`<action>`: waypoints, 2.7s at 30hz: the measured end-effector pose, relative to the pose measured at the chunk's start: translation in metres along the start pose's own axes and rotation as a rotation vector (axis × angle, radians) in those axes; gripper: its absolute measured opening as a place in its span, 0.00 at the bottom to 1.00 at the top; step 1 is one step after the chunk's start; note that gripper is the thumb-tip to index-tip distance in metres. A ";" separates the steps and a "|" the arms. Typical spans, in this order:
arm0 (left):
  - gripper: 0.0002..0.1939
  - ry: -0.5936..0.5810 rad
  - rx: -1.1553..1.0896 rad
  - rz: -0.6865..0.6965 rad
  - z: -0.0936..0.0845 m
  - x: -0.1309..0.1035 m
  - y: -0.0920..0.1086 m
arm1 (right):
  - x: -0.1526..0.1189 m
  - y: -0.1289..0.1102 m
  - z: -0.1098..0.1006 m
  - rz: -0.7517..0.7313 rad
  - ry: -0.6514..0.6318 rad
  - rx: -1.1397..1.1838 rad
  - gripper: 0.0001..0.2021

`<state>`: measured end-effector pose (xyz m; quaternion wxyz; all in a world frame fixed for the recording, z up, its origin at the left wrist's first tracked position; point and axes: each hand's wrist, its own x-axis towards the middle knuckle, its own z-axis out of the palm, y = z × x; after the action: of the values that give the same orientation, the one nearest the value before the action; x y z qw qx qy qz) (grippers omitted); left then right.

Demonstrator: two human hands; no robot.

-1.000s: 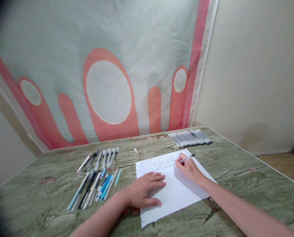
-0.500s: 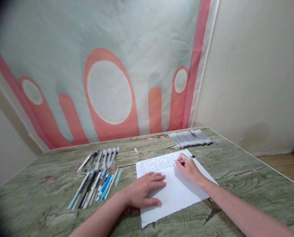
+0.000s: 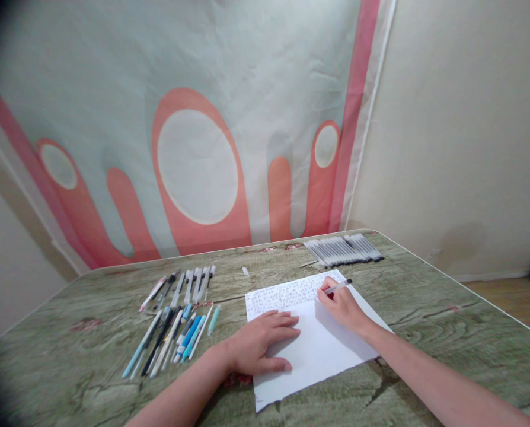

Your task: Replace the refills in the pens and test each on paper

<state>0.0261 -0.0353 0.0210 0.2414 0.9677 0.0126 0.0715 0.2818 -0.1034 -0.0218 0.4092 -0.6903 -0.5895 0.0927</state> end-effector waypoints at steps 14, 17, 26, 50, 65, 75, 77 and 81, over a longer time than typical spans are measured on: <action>0.31 0.003 0.002 0.001 -0.001 -0.001 0.000 | 0.000 -0.001 -0.002 0.036 -0.006 -0.009 0.09; 0.32 0.007 0.006 0.002 0.000 -0.001 0.000 | 0.000 -0.002 -0.001 0.022 0.008 -0.009 0.09; 0.31 0.005 -0.001 0.003 0.000 -0.001 -0.001 | 0.000 0.002 0.001 -0.010 0.010 -0.013 0.08; 0.14 1.057 -0.577 -0.531 -0.001 -0.004 -0.041 | 0.055 -0.072 0.040 -0.186 -0.269 0.189 0.13; 0.14 1.489 -0.606 -0.665 -0.001 -0.008 -0.052 | 0.127 -0.120 0.160 -0.450 -0.324 -0.127 0.11; 0.12 1.550 -0.641 -0.615 0.004 -0.007 -0.064 | 0.127 -0.116 0.164 -0.419 -0.302 -0.135 0.11; 0.11 1.539 -0.630 -0.604 0.004 -0.006 -0.066 | 0.123 -0.115 0.155 -0.378 -0.259 -0.029 0.10; 0.11 1.424 -0.579 -0.526 0.006 -0.005 -0.069 | 0.102 -0.112 0.129 -0.152 -0.226 0.501 0.11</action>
<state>0.0223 0.0230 -0.0171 0.4250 0.5548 0.3713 0.6113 0.1498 0.0427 0.0062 0.5046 -0.5068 -0.6401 0.2808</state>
